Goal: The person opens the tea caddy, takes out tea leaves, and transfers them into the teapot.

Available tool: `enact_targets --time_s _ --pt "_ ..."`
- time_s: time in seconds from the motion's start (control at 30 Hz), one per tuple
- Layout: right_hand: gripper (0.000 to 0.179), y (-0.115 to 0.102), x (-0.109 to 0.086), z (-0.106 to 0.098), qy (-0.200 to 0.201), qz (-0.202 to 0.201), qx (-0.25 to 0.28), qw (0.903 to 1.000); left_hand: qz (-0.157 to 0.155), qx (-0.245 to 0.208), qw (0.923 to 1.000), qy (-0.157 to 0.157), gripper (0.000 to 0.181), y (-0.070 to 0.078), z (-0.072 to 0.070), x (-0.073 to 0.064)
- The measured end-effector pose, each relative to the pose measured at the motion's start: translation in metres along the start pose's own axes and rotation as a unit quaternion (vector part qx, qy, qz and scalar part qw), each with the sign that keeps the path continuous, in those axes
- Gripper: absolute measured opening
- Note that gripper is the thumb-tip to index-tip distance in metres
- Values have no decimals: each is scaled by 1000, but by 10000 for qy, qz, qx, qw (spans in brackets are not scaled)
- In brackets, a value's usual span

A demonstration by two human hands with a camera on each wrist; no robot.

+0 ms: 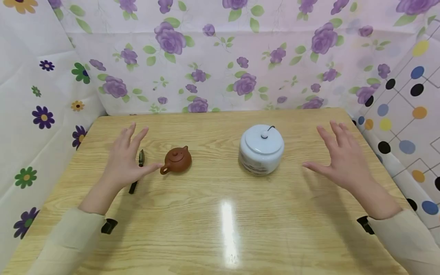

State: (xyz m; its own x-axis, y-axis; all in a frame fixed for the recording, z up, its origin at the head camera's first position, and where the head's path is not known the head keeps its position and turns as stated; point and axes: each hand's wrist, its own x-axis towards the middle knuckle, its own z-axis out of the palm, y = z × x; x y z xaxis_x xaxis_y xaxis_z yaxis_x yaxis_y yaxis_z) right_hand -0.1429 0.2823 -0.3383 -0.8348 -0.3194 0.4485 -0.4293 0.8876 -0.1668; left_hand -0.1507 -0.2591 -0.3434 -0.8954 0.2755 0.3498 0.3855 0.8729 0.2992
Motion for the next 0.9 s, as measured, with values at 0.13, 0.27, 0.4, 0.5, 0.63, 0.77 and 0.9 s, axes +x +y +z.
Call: enact_targets --time_s 0.13,0.27,0.4,0.5,0.63,0.77,0.9 --pt "99 -18 8 2 577 -329 382 9971 24 -318 9995 52 96 5 5 4" --pt "89 -36 17 7 1201 -720 633 9881 -313 -733 9967 -136 96 12 11 7" --pt "79 -55 25 12 1595 -985 887 9783 -732 -1340 9877 -335 95 17 20 8" --pt "73 -69 31 18 1746 -1124 1151 9714 -920 -1635 9815 -394 95 19 27 8" --pt "66 -87 40 27 1900 -1274 1417 9631 -1021 -1805 9772 -463 96 19 38 8" --pt "62 -101 45 35 1883 -1363 1572 9598 -1160 -1952 9715 -689 99 19 48 10" --pt "59 -115 52 44 1805 -1409 1804 9566 -1240 -2016 9682 -810 99 17 53 11"
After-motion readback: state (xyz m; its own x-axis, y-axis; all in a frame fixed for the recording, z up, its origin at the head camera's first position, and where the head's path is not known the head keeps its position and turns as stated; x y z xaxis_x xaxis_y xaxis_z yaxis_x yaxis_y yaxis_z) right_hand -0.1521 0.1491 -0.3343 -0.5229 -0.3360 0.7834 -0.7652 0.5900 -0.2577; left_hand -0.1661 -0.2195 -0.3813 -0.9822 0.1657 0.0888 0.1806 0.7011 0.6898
